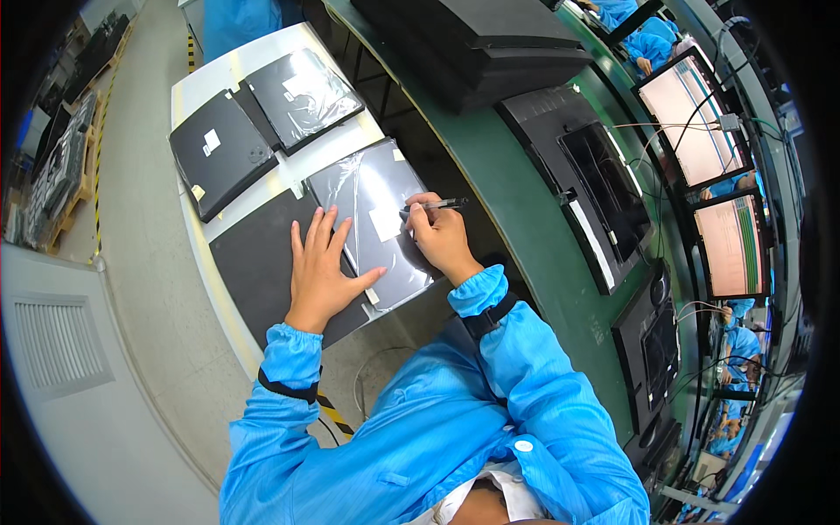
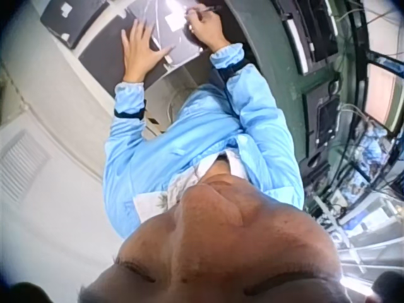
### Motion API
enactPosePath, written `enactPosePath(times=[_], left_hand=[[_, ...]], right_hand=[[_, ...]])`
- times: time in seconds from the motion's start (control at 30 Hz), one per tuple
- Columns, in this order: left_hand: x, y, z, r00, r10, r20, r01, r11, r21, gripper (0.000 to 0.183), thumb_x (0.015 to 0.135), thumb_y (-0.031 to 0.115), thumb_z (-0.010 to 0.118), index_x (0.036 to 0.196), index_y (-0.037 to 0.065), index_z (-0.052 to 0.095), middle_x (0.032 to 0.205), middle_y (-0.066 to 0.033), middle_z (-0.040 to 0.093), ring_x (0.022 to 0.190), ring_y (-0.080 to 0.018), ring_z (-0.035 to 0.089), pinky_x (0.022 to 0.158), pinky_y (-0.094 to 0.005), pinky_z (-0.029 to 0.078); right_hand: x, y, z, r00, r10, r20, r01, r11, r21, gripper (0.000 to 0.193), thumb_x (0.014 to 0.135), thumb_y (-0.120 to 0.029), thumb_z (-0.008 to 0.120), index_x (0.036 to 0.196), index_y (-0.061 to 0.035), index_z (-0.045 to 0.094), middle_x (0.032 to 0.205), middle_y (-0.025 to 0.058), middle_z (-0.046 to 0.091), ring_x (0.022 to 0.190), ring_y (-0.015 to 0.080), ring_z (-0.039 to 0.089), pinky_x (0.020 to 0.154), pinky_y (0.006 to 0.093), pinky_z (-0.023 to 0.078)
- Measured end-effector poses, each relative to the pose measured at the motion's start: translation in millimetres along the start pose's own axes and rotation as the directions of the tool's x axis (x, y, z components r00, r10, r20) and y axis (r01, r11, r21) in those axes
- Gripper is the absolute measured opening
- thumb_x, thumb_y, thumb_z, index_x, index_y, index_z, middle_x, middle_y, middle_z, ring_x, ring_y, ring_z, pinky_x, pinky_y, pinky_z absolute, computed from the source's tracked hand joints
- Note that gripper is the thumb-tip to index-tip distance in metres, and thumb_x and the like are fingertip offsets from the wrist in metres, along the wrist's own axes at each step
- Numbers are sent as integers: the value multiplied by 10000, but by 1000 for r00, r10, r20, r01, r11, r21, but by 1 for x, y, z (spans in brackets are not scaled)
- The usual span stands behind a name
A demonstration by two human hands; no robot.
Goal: Inspecting, testing, and labeling tablet computers on an assembly line.
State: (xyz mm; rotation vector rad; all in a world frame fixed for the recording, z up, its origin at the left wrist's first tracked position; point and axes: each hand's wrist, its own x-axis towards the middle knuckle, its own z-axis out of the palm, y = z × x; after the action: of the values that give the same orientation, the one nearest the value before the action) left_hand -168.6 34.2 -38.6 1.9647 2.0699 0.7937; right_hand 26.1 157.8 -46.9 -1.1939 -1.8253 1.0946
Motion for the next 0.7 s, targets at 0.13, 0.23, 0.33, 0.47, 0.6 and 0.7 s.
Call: enactPosePath(times=[0.13, 0.23, 0.33, 0.47, 0.6, 0.7], left_hand=[[-2, -2, -1, 1000, 5, -11, -5, 1000, 0, 890, 720, 563, 838, 1375, 15, 589, 1546, -202, 444, 1493, -363, 335, 1235, -598, 117], [-6, -6, -5, 1000, -2, -10, 2, 1000, 3, 892, 717, 564, 840, 1374, 15, 588, 1546, -198, 445, 1491, -363, 339, 1234, -600, 119], [-3, -5, -4, 999, 32, -29, -31, 999, 11, 889, 720, 560, 840, 1370, 10, 585, 1542, -194, 449, 1488, -365, 342, 1229, -606, 131], [12, 2, 7, 991, 129, -39, -128, 991, 33, 870, 726, 511, 853, 1367, 2, 557, 1493, -196, 487, 1444, -385, 386, 1208, -608, 194], [-13, -23, 4, 973, -6, -231, -15, 996, -90, 593, 866, 193, 782, 1370, -17, 549, 1481, -226, 498, 1387, -415, 439, 1197, -562, 257], [-4, 45, 12, 952, 76, -298, -150, 960, -236, 402, 926, 88, 701, 1300, -20, 604, 1404, -181, 564, 1326, -353, 520, 1133, -451, 395]], right_hand=[[0, 4, 8, 998, -56, -27, 54, 995, -81, 224, 967, -197, 581, 1019, -10, 694, 697, 139, 674, 637, 255, 671, 638, 372, 516], [-3, -7, 14, 994, -109, -25, 104, 984, -147, 220, 967, -194, 587, 987, -7, 701, 707, 130, 684, 634, 246, 669, 642, 370, 517], [-6, 0, 3, 1000, 26, 17, -27, 994, 104, 236, 972, -209, 600, 964, 3, 704, 731, 121, 695, 667, 234, 673, 650, 368, 516], [-58, -55, -56, 964, 194, -182, -155, 966, 208, 252, 972, -226, 618, 928, 4, 709, 719, 106, 689, 691, 206, 672, 651, 357, 509], [-125, -106, -139, 935, -254, -249, 117, 880, -461, 394, 936, -316, 697, 677, -29, 621, 616, 172, 623, 547, 344, 619, 546, 419, 498], [-164, -87, -223, 866, -58, -497, -302, 732, -611, 469, 925, -390, 699, 629, -31, 642, 573, 181, 618, 560, 402, 638, 532, 499, 499]])
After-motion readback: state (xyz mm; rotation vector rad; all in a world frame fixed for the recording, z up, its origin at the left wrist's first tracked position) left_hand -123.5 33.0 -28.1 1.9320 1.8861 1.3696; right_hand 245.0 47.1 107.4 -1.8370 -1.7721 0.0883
